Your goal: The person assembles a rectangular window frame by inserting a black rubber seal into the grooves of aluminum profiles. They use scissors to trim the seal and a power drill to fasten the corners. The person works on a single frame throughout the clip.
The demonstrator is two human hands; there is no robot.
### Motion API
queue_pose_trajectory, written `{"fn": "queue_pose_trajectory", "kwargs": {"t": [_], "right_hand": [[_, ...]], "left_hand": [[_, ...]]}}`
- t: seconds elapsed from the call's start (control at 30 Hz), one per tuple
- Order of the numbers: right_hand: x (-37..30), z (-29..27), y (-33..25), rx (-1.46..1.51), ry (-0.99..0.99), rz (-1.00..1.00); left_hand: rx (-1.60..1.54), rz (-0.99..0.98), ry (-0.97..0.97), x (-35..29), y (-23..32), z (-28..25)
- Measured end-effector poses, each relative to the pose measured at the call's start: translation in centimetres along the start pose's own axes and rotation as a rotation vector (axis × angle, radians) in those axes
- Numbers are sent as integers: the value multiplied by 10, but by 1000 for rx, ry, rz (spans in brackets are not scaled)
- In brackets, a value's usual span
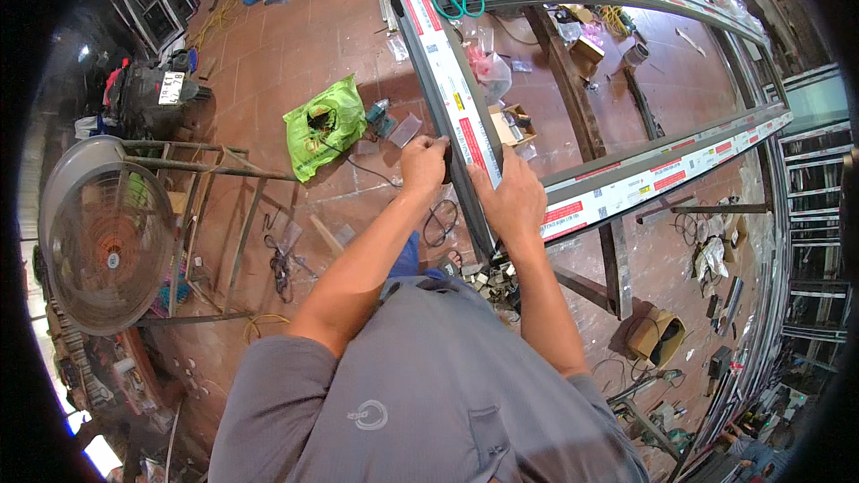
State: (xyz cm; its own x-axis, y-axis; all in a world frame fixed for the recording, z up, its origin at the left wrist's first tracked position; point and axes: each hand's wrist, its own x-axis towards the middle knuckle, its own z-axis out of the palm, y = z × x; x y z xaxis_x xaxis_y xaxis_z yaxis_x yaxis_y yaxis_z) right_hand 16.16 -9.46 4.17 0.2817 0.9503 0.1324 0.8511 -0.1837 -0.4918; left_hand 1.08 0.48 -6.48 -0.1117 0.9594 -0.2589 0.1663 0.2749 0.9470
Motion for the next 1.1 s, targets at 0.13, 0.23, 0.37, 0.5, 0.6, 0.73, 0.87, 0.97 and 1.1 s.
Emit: {"fn": "queue_pose_trajectory", "kwargs": {"t": [0.13, 0.23, 0.37, 0.5, 0.6, 0.73, 0.87, 0.97, 1.1], "right_hand": [[-1, 2, 7, -19, 16, 12], [-2, -1, 6, -16, 31, 3], [-3, -1, 0, 7, -9, 0], [-1, 3, 5, -29, 50, -26], [-4, 2, 5, -42, 75, -20], [-6, 1, 2, -24, 80, -9], [-2, 0, -4, -26, 74, 34], [0, 2, -7, -25, 89, 36], [3, 5, -11, -71, 106, 37]], "left_hand": [[218, 27, 51, -8, 23, 9], [2, -164, 2, -8, 30, 2], [245, 128, 12, 22, 30, -14], [444, 137, 91, 14, 49, 0], [335, 78, 28, 15, 41, -4], [381, 82, 12, 34, 42, -6], [384, 144, 15, 58, 52, -10], [414, 159, -35, 105, 54, -19], [335, 63, -90, 164, 77, -27]]}}
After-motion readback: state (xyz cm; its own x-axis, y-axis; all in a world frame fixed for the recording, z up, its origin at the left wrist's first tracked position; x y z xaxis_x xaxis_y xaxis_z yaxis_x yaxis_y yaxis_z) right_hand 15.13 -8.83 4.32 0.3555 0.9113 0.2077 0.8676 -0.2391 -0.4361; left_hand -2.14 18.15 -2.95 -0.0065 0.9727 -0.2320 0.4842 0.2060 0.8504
